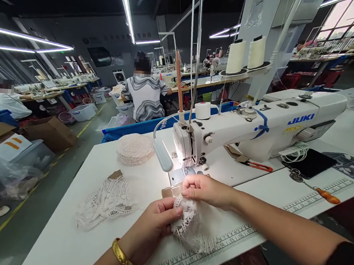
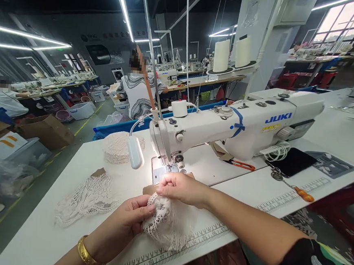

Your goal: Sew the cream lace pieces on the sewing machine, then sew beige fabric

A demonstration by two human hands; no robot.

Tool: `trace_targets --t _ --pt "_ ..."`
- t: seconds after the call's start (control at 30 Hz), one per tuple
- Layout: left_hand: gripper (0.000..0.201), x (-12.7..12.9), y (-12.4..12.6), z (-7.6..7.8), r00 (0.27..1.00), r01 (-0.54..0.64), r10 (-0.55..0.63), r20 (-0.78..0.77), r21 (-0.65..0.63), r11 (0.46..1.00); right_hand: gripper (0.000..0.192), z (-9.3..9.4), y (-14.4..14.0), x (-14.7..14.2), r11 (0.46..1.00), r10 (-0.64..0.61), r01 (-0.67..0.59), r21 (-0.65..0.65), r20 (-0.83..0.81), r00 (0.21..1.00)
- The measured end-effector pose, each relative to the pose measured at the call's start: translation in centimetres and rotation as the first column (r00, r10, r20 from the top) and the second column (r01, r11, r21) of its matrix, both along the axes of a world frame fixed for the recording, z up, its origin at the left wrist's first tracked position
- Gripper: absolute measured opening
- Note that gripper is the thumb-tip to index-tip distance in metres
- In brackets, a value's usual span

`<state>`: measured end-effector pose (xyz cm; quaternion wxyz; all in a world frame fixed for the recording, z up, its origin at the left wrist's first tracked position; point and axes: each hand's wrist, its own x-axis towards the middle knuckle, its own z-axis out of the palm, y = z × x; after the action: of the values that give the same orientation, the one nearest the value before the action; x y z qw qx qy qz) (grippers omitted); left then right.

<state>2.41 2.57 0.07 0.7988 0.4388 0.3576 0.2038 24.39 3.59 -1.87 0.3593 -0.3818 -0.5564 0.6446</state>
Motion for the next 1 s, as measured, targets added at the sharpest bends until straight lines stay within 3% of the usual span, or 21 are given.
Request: trace_targets --t 0.3,0.73,1.0 --pt "0.042 -0.6 0.9 -0.2 0.995 -0.099 0.099 0.011 -0.022 0.995 0.055 -0.5 1.0 -1.1 0.995 -0.060 0.061 -0.085 0.006 0.998" --pt "0.036 -0.2 1.5 -0.1 0.993 -0.118 0.119 0.026 -0.033 0.992 0.058 -0.5 0.8 -1.3 0.992 -0.112 0.104 -0.077 -0.104 0.988" --pt "0.040 0.2 1.5 0.0 0.990 -0.140 0.139 0.021 0.045 0.989 0.058 -0.8 0.7 -1.1 0.994 -0.103 0.099 -0.048 -0.107 0.989"
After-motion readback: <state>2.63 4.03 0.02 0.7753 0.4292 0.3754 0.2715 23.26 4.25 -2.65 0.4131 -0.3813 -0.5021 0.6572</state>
